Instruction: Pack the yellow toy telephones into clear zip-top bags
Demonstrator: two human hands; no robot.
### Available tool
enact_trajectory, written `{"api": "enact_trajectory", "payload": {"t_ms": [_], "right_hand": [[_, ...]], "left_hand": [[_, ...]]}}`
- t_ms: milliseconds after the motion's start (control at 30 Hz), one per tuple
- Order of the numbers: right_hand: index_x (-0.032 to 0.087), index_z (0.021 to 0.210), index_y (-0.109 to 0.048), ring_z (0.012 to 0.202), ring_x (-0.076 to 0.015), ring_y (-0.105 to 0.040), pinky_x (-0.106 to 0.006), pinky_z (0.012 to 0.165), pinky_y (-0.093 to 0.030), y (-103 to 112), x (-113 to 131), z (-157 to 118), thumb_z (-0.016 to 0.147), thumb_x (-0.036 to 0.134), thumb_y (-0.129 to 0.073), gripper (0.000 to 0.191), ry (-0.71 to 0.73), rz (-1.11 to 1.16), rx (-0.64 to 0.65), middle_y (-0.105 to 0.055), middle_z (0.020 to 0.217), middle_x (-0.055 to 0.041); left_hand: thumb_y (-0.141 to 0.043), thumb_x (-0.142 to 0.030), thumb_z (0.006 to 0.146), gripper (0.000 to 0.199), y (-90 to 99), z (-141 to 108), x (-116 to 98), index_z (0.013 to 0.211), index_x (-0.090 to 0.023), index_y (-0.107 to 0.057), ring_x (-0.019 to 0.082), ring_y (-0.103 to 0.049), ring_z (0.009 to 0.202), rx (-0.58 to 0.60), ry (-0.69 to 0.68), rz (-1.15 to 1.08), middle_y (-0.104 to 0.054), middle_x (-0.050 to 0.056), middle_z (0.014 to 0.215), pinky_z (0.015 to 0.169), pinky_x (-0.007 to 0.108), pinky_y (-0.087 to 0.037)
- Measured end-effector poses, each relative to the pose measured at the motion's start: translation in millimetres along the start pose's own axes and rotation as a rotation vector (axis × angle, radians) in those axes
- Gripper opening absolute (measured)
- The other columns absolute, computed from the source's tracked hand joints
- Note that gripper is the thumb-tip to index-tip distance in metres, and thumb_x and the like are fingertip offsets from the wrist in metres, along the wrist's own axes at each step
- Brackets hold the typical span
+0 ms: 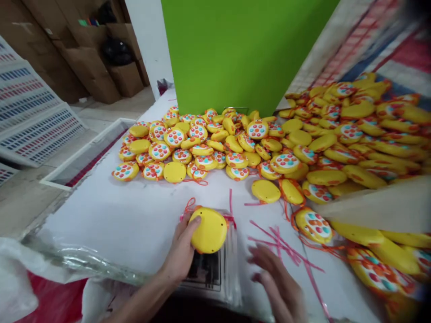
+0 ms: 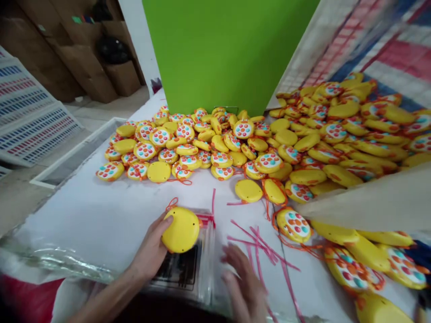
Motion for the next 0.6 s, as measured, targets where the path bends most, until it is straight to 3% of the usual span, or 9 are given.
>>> {"api": "enact_trajectory", "payload": {"t_ms": [67, 133, 200, 267, 333, 400, 467, 533, 600], "right_hand": [[0.032, 0.127, -0.042, 0.102, -0.0255, -0.06, -0.038, 0.073, -0.057, -42.7, 36.9, 32.4, 0.076, 0.053, -0.057, 0.058, 0.046, 0.273, 0.264, -0.058, 0.122, -0.0055], [0.025, 0.117, -0.048, 0.094, -0.0216, -0.062, -0.034, 0.074, -0.056, -67.1, 68.2, 59.5, 0.075, 0.048, -0.061, 0.049, 0.078, 0.347, 0.346, -0.063, 0.111, -0.0061], [0.021, 0.111, -0.05, 0.088, -0.0187, -0.062, -0.03, 0.073, -0.056, -71.8, 89.2, 82.4, 0.075, 0.045, -0.063, 0.045, 0.09, 0.38, 0.286, -0.064, 0.103, -0.0054], [0.021, 0.112, -0.048, 0.088, -0.0174, -0.061, -0.027, 0.069, -0.055, -64.3, 101.2, 102.0, 0.075, 0.042, -0.065, 0.046, 0.1, 0.442, 0.178, -0.063, 0.104, -0.0046], [0.023, 0.115, -0.048, 0.086, -0.0157, -0.06, -0.024, 0.062, -0.055, -55.6, 107.0, 117.2, 0.075, 0.04, -0.066, 0.047, 0.112, 0.499, 0.11, -0.061, 0.106, -0.0031], [0.026, 0.116, -0.048, 0.082, -0.0139, -0.06, -0.022, 0.06, -0.054, -52.3, 107.3, 125.8, 0.075, 0.038, -0.066, 0.047, 0.117, 0.52, 0.093, -0.06, 0.104, -0.0013], [0.026, 0.113, -0.05, 0.085, -0.0138, -0.06, -0.025, 0.067, -0.054, -54.3, 100.6, 127.4, 0.074, 0.036, -0.068, 0.045, 0.085, 0.53, 0.084, -0.061, 0.101, -0.0003], [0.024, 0.109, -0.052, 0.09, -0.0155, -0.06, -0.028, 0.076, -0.053, -58.9, 86.4, 123.5, 0.072, 0.037, -0.069, 0.042, 0.002, 0.562, 0.083, -0.063, 0.101, -0.0009], [0.023, 0.108, -0.053, 0.092, -0.018, -0.06, -0.029, 0.075, -0.053, -63.3, 68.1, 116.9, 0.072, 0.04, -0.069, 0.044, -0.124, 0.604, 0.087, -0.063, 0.105, -0.003]], "left_hand": [[-0.068, -0.044, 0.068, 0.037, -0.6, -2.4, -4.8, 0.101, -0.027, -0.065, 0.027, -0.06, 0.101, 0.011, -0.039, 0.037, -0.065, 0.007, 0.11, 0.075, 0.031, -0.05], [-0.069, -0.042, 0.069, 0.041, 9.0, -4.9, -15.1, 0.107, -0.029, -0.063, 0.026, -0.059, 0.103, 0.01, -0.137, 0.174, -0.064, 0.007, 0.112, 0.079, 0.031, -0.049], [-0.066, -0.037, 0.073, 0.047, 25.5, -7.7, -24.7, 0.118, -0.029, -0.055, 0.024, -0.062, 0.096, -0.024, -0.267, 0.44, -0.067, 0.006, 0.102, 0.078, 0.031, -0.049], [-0.058, -0.031, 0.08, 0.042, 39.1, -9.5, -25.7, 0.12, -0.027, -0.05, 0.02, -0.063, 0.077, -0.022, -0.403, 0.784, -0.067, 0.002, 0.081, 0.071, 0.031, -0.05], [-0.05, -0.022, 0.083, 0.028, 42.2, -8.7, -14.5, 0.111, -0.024, -0.054, 0.019, -0.062, 0.073, 0.094, -0.589, 1.103, -0.066, 0.001, 0.078, 0.07, 0.032, -0.051], [-0.048, -0.015, 0.082, 0.027, 37.5, -5.2, 4.4, 0.108, -0.019, -0.055, 0.023, -0.061, 0.091, 0.201, -0.816, 1.373, -0.067, 0.007, 0.098, 0.08, 0.038, -0.05], [-0.047, -0.011, 0.081, 0.034, 30.9, 0.4, 21.9, 0.114, -0.015, -0.052, 0.027, -0.056, 0.105, 0.222, -1.008, 1.566, -0.063, 0.012, 0.112, 0.087, 0.043, -0.047], [-0.045, -0.008, 0.082, 0.037, 26.0, 6.2, 32.2, 0.118, -0.013, -0.049, 0.027, -0.056, 0.105, 0.248, -1.082, 1.661, -0.063, 0.012, 0.111, 0.089, 0.043, -0.045], [-0.046, -0.004, 0.08, 0.03, 23.6, 10.8, 34.8, 0.107, -0.013, -0.055, 0.025, -0.058, 0.094, 0.322, -1.02, 1.693, -0.065, 0.01, 0.099, 0.087, 0.042, -0.046]]}}
Point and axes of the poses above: each hand's wrist, its own z-axis towards the middle knuckle, its own y-axis out of the back of the hand, x = y × z, the point moved 2 cm from there along z, towards the middle knuckle
